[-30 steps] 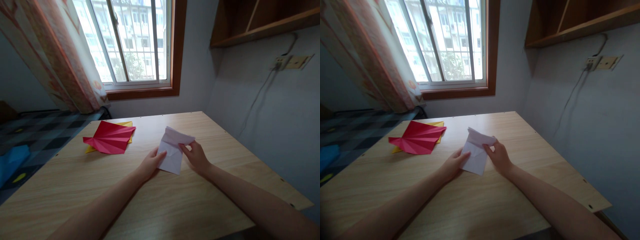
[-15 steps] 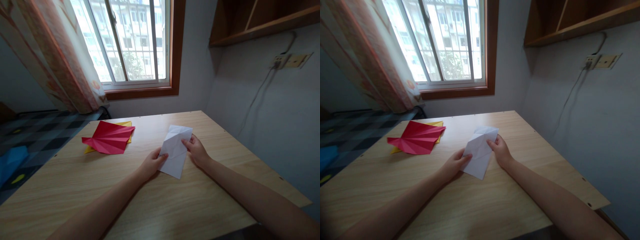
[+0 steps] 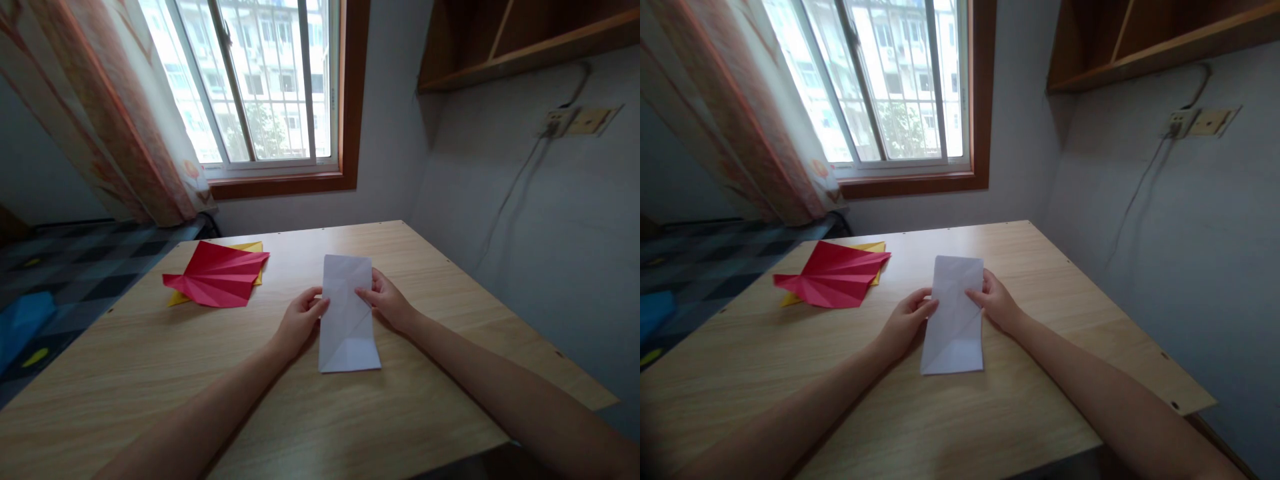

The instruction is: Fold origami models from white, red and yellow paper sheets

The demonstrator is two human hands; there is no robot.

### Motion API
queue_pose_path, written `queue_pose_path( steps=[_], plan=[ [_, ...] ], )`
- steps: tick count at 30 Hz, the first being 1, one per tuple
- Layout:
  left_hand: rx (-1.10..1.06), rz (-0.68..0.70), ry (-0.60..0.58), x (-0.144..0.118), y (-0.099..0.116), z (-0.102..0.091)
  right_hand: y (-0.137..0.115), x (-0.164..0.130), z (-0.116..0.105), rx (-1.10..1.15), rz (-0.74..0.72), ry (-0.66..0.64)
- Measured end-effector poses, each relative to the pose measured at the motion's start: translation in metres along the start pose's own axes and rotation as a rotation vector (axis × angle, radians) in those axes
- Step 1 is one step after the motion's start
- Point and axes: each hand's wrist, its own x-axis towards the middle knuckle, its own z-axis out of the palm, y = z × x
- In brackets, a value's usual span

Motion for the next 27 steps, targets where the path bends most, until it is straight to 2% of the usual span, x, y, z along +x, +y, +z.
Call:
queue_pose_path(
  steps=[3,9,12,17,23,25,27],
  plan=[
    [0.116,0.057,0.032,0.001,-0.001,-0.002,0.004,0.000,0.000,-0.046,-0.017,0.012],
    [0.363,0.145,0.078,0.003,-0.003,-0.006,0.014,0.000,0.000,-0.169,-0.050,0.130],
    [0.443,0.141,0.124,0.004,-0.004,-0.008,0.015,-0.001,0.000,-0.170,-0.069,0.149],
    [0.343,0.060,0.128,0.005,-0.003,-0.009,0.010,0.000,-0.002,-0.187,-0.055,0.165],
    [0.368,0.089,0.169,0.005,-0.002,-0.011,0.009,0.001,-0.005,-0.274,-0.040,0.168],
    [0.361,0.094,0.180,0.006,-0.003,-0.011,0.010,0.001,-0.006,-0.305,-0.068,0.188],
    [0.328,0.087,0.181,0.006,-0.004,-0.012,0.009,0.000,-0.007,-0.379,-0.154,0.224]
  ],
)
